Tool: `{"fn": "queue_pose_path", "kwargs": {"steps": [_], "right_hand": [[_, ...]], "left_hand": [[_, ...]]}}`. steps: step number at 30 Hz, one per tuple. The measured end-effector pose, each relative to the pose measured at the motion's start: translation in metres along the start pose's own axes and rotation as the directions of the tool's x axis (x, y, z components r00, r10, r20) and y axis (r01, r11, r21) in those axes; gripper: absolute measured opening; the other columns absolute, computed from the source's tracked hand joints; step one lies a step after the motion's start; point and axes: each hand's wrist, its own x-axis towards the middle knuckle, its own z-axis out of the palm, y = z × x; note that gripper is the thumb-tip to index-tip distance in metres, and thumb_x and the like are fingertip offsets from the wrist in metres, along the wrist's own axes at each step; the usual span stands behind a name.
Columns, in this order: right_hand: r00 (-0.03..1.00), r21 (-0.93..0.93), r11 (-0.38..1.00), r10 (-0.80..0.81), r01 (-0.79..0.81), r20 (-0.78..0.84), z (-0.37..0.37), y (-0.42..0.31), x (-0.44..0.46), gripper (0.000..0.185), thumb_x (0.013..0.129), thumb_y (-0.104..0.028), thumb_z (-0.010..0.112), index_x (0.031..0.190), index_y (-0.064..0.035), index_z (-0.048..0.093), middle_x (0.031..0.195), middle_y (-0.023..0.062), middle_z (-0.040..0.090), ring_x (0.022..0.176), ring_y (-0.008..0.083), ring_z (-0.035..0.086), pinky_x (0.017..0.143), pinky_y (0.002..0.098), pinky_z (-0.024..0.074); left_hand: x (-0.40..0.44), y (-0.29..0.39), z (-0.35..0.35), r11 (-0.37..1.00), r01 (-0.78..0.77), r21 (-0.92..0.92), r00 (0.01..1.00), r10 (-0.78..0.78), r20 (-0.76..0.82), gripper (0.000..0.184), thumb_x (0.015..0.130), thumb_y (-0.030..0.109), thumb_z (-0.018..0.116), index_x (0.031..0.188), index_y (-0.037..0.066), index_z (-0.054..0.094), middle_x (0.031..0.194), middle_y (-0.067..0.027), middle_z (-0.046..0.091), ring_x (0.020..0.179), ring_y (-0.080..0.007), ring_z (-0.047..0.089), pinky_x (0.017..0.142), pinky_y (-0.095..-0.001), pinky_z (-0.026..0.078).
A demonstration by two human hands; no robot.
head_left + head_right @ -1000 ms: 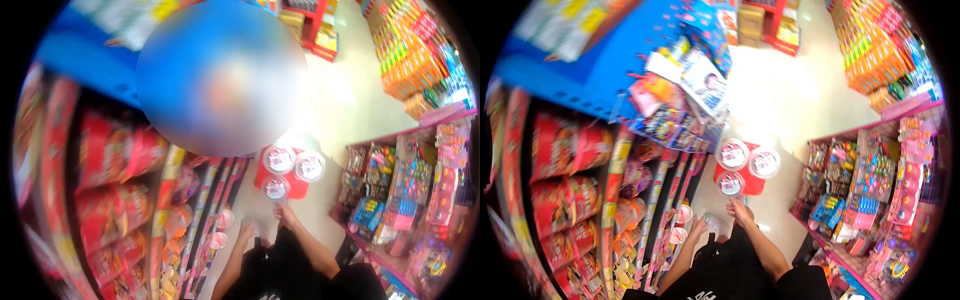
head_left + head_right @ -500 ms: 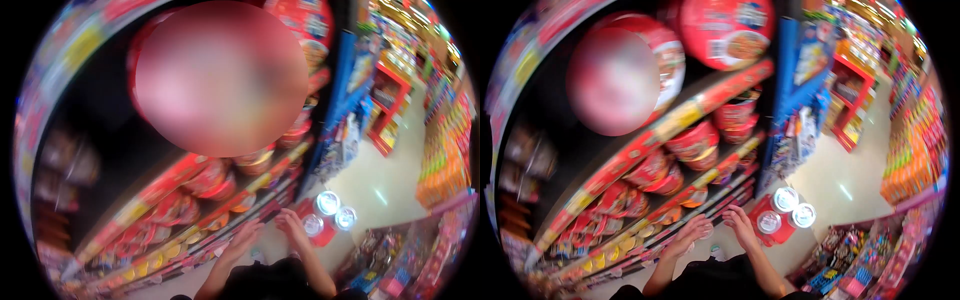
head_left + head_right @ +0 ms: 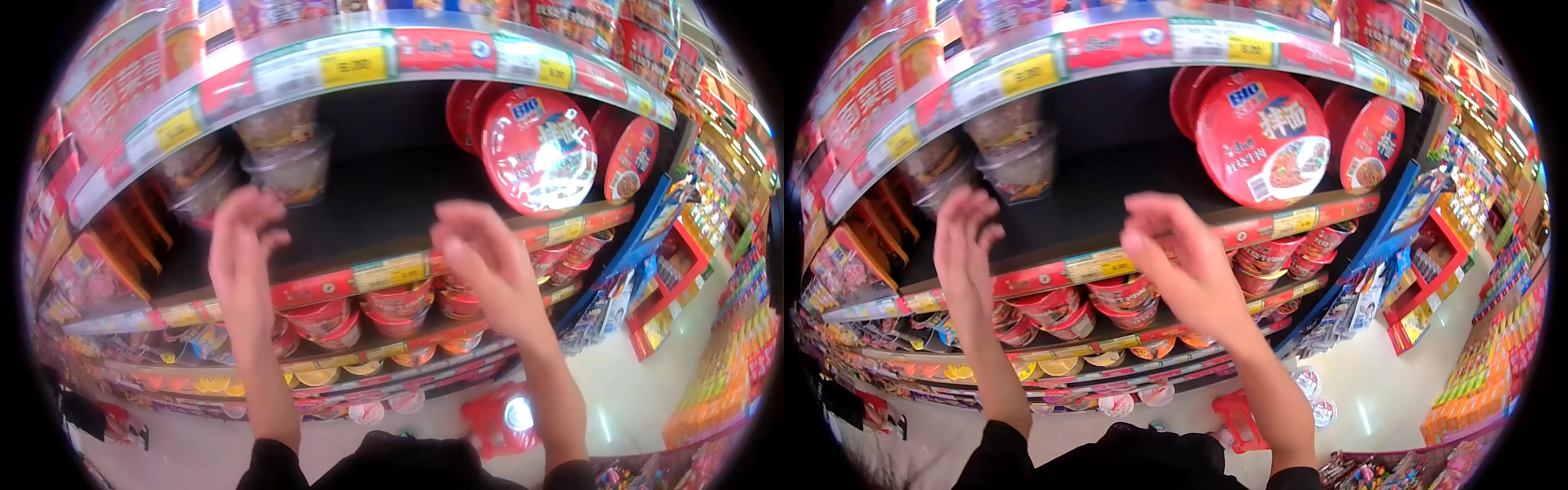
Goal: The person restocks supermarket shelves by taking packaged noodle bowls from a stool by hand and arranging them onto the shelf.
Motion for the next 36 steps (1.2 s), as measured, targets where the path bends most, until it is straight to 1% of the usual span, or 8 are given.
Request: {"fn": "queue_pose_path", "kwargs": {"steps": [5,8,11,13,17,25,31,36], "right_hand": [[0.986,-0.041,0.985,-0.165,0.165,0.008,0.046,0.012,0.098,0.050,0.090,-0.029,0.059,0.124,0.0057,0.048,0.103,0.0081,0.058,0.093,0.0127,0.053,0.082,0.0269,0.0439],[0.998,0.088,0.995,-0.045,0.048,-0.035,0.070,0.010,0.135,0.057,0.092,-0.036,0.055,0.128,0.0068,0.044,0.115,0.0117,0.057,0.102,0.0170,0.052,0.092,0.0296,0.0388],[1.000,0.142,0.990,-0.013,0.017,-0.029,0.082,0.022,0.172,0.054,0.094,-0.035,0.047,0.133,0.0021,0.038,0.134,0.0183,0.040,0.123,0.0281,0.041,0.100,0.0410,0.0361],[0.998,0.221,0.974,0.057,-0.049,-0.030,0.088,0.028,0.189,0.054,0.095,-0.034,0.045,0.134,0.0006,0.034,0.136,0.0172,0.038,0.124,0.0289,0.038,0.102,0.0424,0.0310],[0.993,0.313,0.946,0.108,-0.090,-0.039,0.094,0.031,0.203,0.052,0.094,-0.034,0.044,0.133,-0.0015,0.035,0.135,0.0163,0.039,0.122,0.0281,0.039,0.102,0.0417,0.0286],[0.974,0.270,0.954,-0.073,0.130,-0.214,0.087,0.012,0.152,0.048,0.094,-0.035,0.045,0.128,-0.0011,0.042,0.126,0.0131,0.046,0.116,0.0240,0.043,0.099,0.0363,0.0306],[0.948,0.182,0.964,-0.134,0.192,-0.289,0.058,-0.011,0.088,0.051,0.093,-0.034,0.049,0.130,0.0010,0.043,0.126,0.0151,0.042,0.118,0.0216,0.041,0.101,0.0310,0.0282],[0.934,0.249,0.933,-0.178,0.260,-0.310,0.030,-0.032,0.016,0.054,0.093,-0.028,0.047,0.136,0.0020,0.034,0.134,0.0092,0.044,0.125,0.0187,0.039,0.104,0.0332,0.0270]], "left_hand": [[0.080,-0.004,-0.042,0.967,0.092,-0.237,0.984,-0.124,-0.126,0.045,0.095,0.033,0.046,0.130,0.005,0.045,0.128,-0.0101,0.049,0.122,-0.0211,0.042,0.096,-0.0373,0.036],[0.109,-0.029,-0.056,0.978,0.103,-0.181,0.966,-0.141,-0.215,0.049,0.095,0.037,0.043,0.133,0.006,0.041,0.136,-0.0116,0.043,0.127,-0.0242,0.036,0.100,-0.0403,0.033],[0.123,-0.030,-0.051,0.973,0.163,-0.163,0.964,-0.192,-0.182,0.053,0.095,0.040,0.041,0.137,0.007,0.034,0.141,-0.0128,0.035,0.130,-0.0274,0.031,0.103,-0.0441,0.030],[0.128,-0.024,-0.051,0.957,0.182,-0.228,0.976,-0.205,-0.079,0.055,0.095,0.037,0.043,0.139,0.007,0.029,0.142,-0.0128,0.031,0.132,-0.0289,0.028,0.103,-0.0460,0.028],[0.130,-0.026,-0.047,0.971,0.182,-0.153,0.966,-0.206,-0.157,0.058,0.094,0.047,0.033,0.137,0.009,0.031,0.143,-0.0160,0.032,0.131,-0.0318,0.029,0.103,-0.0489,0.025],[0.088,0.005,-0.016,0.961,0.174,-0.215,0.972,-0.203,-0.122,0.045,0.086,0.018,0.048,0.126,-0.003,0.044,0.134,-0.0136,0.042,0.125,-0.0272,0.037,0.101,-0.0453,0.031],[0.032,0.032,0.021,0.999,0.034,-0.037,0.998,-0.032,0.057,0.067,0.077,0.016,0.057,0.136,-0.006,0.034,0.141,-0.0125,0.037,0.127,-0.0246,0.035,0.104,-0.0419,0.029],[-0.018,0.048,0.058,0.991,0.050,-0.126,0.994,-0.037,0.107,0.089,0.067,0.020,0.060,0.143,-0.007,0.020,0.140,-0.0144,0.029,0.133,-0.0258,0.028,0.109,-0.0398,0.023]]}}
